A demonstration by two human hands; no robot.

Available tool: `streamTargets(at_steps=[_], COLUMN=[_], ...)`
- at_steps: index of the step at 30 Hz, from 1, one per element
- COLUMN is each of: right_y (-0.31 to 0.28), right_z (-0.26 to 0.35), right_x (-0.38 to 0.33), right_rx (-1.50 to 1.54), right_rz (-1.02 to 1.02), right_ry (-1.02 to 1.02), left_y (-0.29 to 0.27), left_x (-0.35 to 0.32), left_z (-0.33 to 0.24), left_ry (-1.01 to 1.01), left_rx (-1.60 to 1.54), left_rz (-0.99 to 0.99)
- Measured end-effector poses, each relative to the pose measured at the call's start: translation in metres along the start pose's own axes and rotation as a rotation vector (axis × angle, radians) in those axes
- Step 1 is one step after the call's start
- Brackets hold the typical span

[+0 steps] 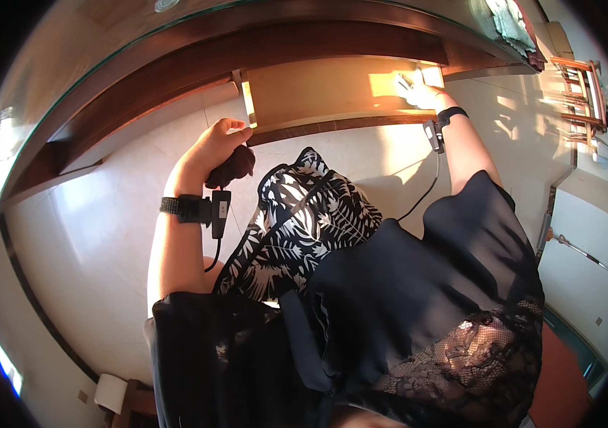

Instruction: The person wipes the inside of a drawer and the top of a wooden cabinet with cloths, then applies liquid from a spray bottle to a coffee table and wipes the surface with a cloth.

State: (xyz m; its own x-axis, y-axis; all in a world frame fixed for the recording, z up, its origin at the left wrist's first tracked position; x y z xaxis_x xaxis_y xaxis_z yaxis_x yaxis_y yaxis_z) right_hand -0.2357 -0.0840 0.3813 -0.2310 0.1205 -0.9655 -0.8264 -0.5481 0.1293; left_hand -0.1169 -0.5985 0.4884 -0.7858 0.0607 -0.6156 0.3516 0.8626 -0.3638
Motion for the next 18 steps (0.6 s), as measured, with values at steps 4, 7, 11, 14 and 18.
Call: streamTargets(at_steps=[4,7,11,14,18], right_y=[0.011,0.064,0.121,0.165,0.179], right_z=[-0.025,-0.079,-0.155,-0.189,-0.239], right_x=[0.002,-0.02,-0.107,-0.131,-0.12], right_rx=[1.047,2.271,3.514,3.589,3.185], right_rz=[-0.305,-0.541,-1.009,-1.936,-0.916], right_ry=[0.83,1.121,1.25,1.114,1.174], left_y=[0.009,0.02,0.019,0.019,0.024], left_x=[-0.009,-0.006,-0.018,-0.023,-0.027], left_z=[-0.006,0.001,-0.01,-0.016,-0.002], left_ry=[-0.039,-0.039,-0.084,-0.063,-0.137], left_rx=[-0.163,-0.252,-0.222,-0.263,-0.198], left_rz=[0.079,0.165,0.212,0.244,0.324])
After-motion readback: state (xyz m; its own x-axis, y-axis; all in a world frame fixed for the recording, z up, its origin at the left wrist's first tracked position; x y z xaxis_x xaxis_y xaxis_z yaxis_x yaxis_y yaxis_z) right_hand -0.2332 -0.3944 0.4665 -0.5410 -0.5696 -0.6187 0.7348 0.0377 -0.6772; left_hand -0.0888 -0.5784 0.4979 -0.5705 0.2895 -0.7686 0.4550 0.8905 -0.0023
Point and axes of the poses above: each hand's wrist, its own x-axis towards the middle knuckle, its own y-axis out of the palm, z = x × y, the point moved 7 cm from there along x, towards the middle knuckle, and after that the axes turned 9 degrees about -z, right-handed, at the moved point
